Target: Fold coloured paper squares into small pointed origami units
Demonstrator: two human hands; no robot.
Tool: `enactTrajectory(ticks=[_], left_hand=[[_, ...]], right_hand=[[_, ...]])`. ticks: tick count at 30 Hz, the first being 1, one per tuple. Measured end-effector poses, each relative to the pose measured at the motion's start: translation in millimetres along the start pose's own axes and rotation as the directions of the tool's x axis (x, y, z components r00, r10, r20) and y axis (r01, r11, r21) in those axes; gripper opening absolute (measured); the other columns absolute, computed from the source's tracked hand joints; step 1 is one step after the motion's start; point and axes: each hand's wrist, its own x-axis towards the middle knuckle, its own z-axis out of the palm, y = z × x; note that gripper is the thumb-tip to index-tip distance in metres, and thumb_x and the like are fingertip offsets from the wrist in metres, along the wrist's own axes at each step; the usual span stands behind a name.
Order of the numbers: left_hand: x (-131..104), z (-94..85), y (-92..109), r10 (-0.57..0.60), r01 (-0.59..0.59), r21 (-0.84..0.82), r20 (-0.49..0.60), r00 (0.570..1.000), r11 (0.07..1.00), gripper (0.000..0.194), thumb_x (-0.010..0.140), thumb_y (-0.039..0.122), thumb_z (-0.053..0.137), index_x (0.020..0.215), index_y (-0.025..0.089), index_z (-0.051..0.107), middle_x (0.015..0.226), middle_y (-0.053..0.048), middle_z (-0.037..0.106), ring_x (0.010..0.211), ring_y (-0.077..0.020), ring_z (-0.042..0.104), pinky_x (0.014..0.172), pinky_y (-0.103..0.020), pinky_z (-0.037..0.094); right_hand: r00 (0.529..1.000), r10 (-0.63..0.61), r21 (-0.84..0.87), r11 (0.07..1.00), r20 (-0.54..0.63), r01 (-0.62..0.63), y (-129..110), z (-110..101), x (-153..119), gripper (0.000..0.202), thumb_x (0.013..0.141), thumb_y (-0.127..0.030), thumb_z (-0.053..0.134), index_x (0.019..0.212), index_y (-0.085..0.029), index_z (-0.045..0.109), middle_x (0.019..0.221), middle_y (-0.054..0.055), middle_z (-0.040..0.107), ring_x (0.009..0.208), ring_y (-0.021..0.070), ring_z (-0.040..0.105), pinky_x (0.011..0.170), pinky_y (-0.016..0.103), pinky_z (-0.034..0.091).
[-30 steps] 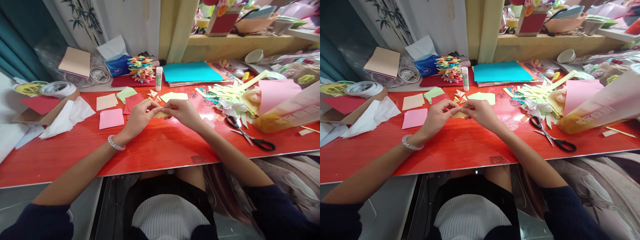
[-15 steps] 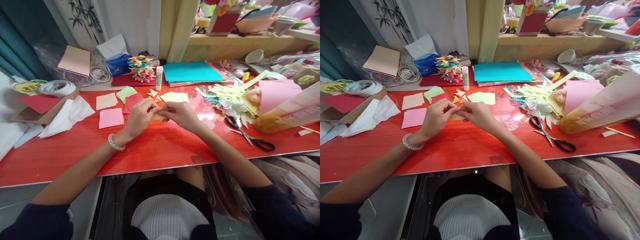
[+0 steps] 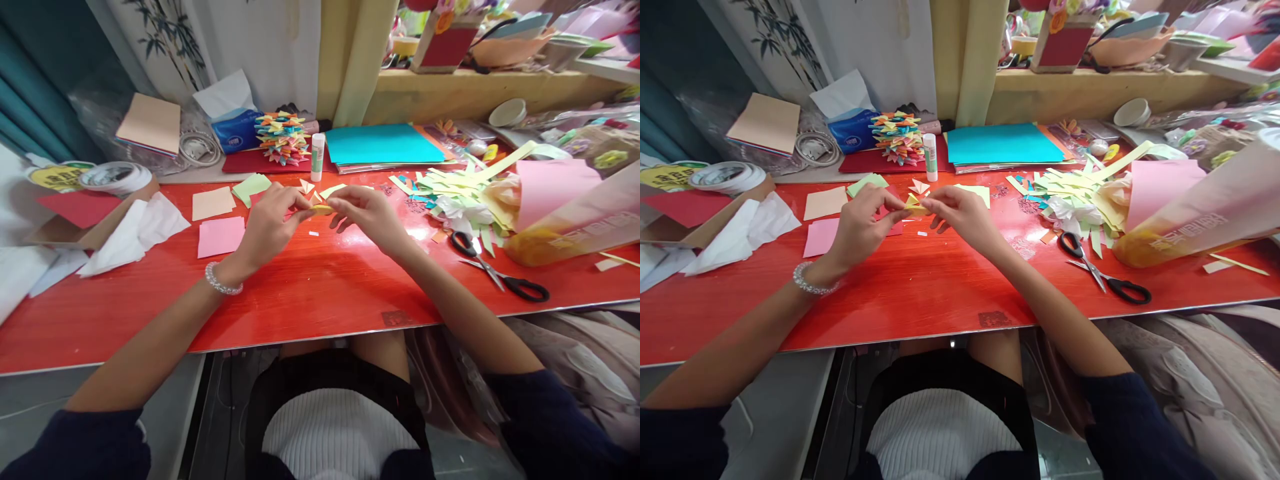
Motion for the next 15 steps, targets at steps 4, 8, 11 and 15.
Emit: enactTrajectory(ticks=[4, 8, 11, 15], left_hand=[[-5.7, -1.4, -9.8, 0.185, -0.189, 0.215, 0.037, 0.982, 0.958, 0.013, 0.091, 0.024, 0.048, 0.086, 0.025, 0.060, 0.087, -0.003, 0.064, 0.091, -0.0212, 0.056, 0.082, -0.039, 0.041], [-7.2, -1.3, -12.3, 0.336, -0.375, 0.268, 0.181, 0.924, 0.887, 0.013, 0.091, 0.023, 0.049, 0.096, 0.027, 0.060, 0.107, -0.003, 0.064, 0.107, -0.0226, 0.055, 0.091, -0.042, 0.040], [-4.1, -2.2, -11.6, 0.375, -0.409, 0.257, 0.173, 0.911, 0.876, 0.014, 0.090, 0.024, 0.052, 0.099, 0.027, 0.060, 0.113, -0.003, 0.064, 0.112, -0.0223, 0.054, 0.093, -0.040, 0.041], [-1.2, -5.5, -12.7, 0.329, -0.365, 0.183, 0.198, 0.923, 0.913, 0.017, 0.090, 0.023, 0.052, 0.104, 0.028, 0.061, 0.113, -0.004, 0.065, 0.105, -0.0208, 0.057, 0.088, -0.038, 0.045]], right_hand=[[0.958, 0.210, 0.208, 0.946, 0.198, -0.250, -1.0, -2.5, 0.8, 0.041, 0.081, -0.053, 0.062, 0.095, -0.015, 0.065, 0.083, 0.008, 0.070, 0.072, 0.0156, 0.068, 0.068, 0.028, 0.057], [0.959, 0.190, 0.308, 0.918, 0.212, -0.250, 1.2, -3.9, -0.3, 0.027, 0.076, -0.032, 0.072, 0.095, -0.015, 0.065, 0.084, 0.006, 0.070, 0.075, 0.0155, 0.069, 0.078, 0.030, 0.057], [0.967, 0.181, 0.312, 0.921, 0.181, -0.231, 2.8, -4.7, -0.4, 0.024, 0.078, -0.030, 0.070, 0.096, -0.015, 0.065, 0.084, 0.005, 0.070, 0.076, 0.0156, 0.068, 0.079, 0.032, 0.057], [0.963, 0.194, 0.339, 0.907, 0.186, -0.248, 4.9, -4.4, 0.9, 0.021, 0.079, -0.031, 0.070, 0.092, -0.016, 0.067, 0.085, 0.005, 0.070, 0.077, 0.0145, 0.068, 0.082, 0.031, 0.057]])
